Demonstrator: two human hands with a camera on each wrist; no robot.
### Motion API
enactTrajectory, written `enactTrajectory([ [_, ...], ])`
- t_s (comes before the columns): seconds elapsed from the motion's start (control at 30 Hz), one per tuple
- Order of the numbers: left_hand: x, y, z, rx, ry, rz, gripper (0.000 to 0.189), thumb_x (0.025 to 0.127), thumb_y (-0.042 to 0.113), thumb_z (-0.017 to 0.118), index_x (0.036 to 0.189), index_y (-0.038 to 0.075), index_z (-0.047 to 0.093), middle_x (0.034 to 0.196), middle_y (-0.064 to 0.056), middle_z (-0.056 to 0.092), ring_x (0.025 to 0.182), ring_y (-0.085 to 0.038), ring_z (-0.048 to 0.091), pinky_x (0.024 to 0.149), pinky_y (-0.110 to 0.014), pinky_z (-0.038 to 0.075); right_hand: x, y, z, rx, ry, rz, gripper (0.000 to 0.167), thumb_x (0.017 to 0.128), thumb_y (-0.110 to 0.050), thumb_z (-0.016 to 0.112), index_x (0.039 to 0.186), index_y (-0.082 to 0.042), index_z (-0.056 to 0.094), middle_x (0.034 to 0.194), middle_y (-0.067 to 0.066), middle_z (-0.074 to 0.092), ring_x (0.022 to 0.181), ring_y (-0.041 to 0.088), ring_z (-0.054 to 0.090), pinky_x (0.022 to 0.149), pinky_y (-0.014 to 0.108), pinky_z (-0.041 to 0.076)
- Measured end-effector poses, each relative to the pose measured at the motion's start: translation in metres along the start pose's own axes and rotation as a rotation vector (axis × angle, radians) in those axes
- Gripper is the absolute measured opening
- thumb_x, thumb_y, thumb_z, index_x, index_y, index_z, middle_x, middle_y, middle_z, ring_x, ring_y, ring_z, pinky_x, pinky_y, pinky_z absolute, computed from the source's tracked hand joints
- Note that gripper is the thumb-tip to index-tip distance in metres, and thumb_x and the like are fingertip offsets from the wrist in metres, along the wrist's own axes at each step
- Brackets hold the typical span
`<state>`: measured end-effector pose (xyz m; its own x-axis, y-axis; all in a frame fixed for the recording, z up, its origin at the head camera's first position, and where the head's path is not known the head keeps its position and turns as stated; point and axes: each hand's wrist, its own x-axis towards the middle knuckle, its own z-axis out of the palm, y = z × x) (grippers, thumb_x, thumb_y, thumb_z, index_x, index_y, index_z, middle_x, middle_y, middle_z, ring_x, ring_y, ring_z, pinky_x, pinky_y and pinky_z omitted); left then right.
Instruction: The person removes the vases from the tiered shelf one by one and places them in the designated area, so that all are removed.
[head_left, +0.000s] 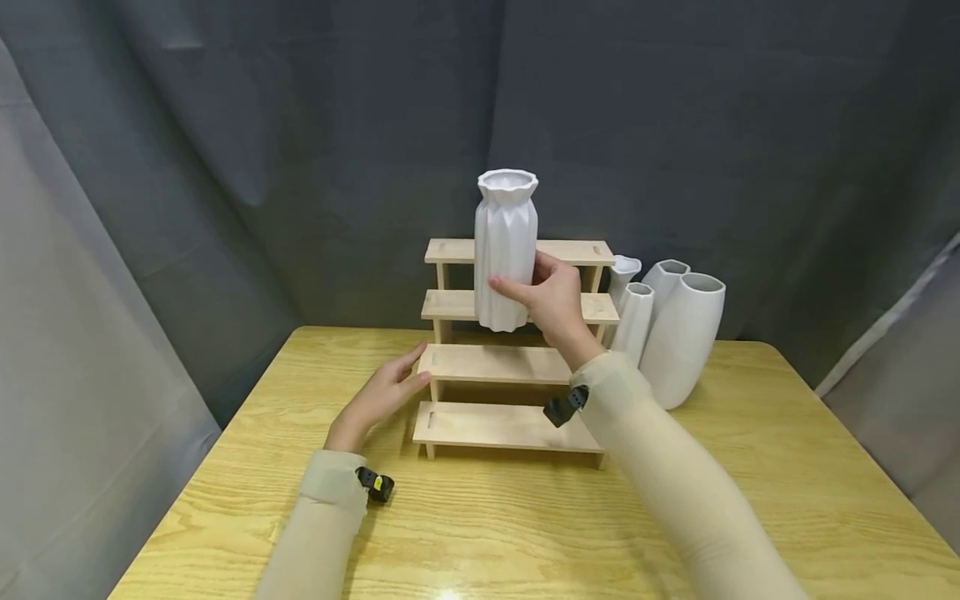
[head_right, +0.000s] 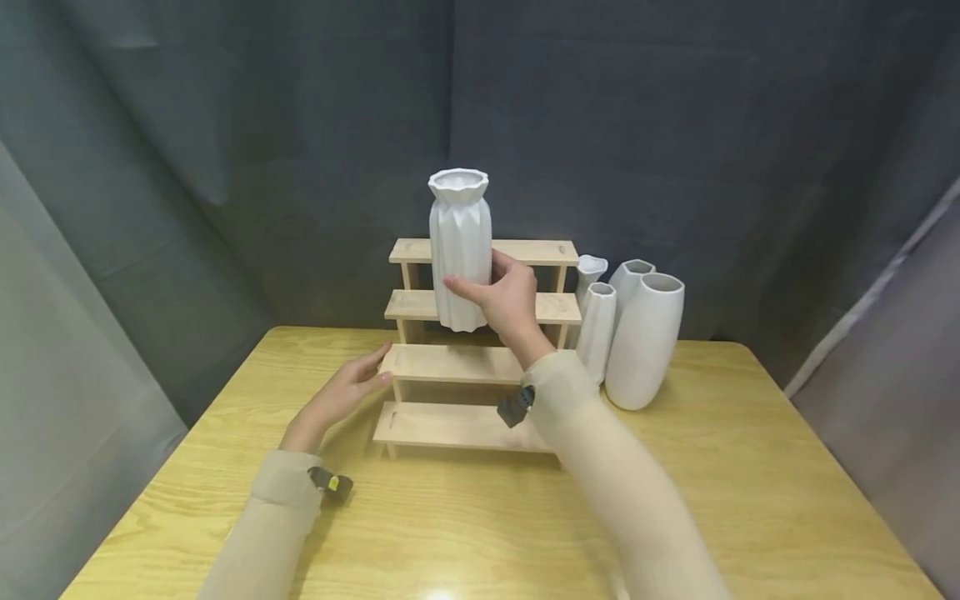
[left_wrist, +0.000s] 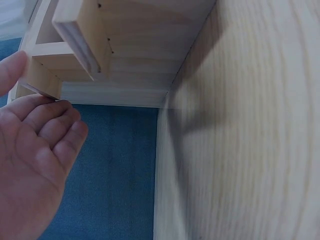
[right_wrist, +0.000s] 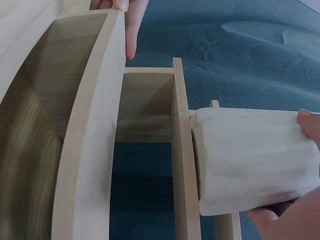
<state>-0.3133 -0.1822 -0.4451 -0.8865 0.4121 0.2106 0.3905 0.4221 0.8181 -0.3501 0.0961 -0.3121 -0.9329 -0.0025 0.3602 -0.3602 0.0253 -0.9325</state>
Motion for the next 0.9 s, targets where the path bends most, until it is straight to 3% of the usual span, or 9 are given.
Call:
enactTrajectory([
  [0.4, 0.002, 0.002, -0.001, -0.008, -0.003, 0.003, 0.066, 0.104, 0.036, 0.052, 0.157, 0.007, 0.024, 0.161, -0.013, 0.022, 0.144, -0.035, 0.026, 0.117, -0.046, 0.025, -0.014, -0.004, -0.007, -0.043, 0.004, -0.024, 0.064, 0.068, -0.026, 0.093, 0.123, -0.006, 0.068, 0.109, 0.009, 0.071, 0.099, 0.023, 0.068, 0.083, 0.037, 0.058],
  [0.73, -0.001, -0.002, -0.005, -0.01, -0.005, -0.024, 0.068, 0.103, 0.038, 0.051, 0.158, 0.011, 0.022, 0.161, -0.012, 0.021, 0.143, -0.039, 0.027, 0.117, -0.048, 0.025, -0.028, -0.011, -0.006, -0.003, -0.037, -0.019, 0.067, 0.069, -0.023, 0.093, 0.127, -0.006, 0.065, 0.117, 0.008, 0.069, 0.107, 0.023, 0.066, 0.087, 0.037, 0.057],
  [0.9, -0.001, -0.002, -0.006, -0.006, -0.003, -0.003, 0.066, 0.104, 0.035, 0.051, 0.157, 0.009, 0.023, 0.161, -0.014, 0.022, 0.142, -0.04, 0.027, 0.116, -0.049, 0.025, -0.036, -0.015, -0.008, -0.02, -0.047, -0.005, 0.067, 0.069, -0.024, 0.093, 0.127, -0.005, 0.064, 0.117, 0.008, 0.069, 0.106, 0.023, 0.066, 0.086, 0.037, 0.057],
])
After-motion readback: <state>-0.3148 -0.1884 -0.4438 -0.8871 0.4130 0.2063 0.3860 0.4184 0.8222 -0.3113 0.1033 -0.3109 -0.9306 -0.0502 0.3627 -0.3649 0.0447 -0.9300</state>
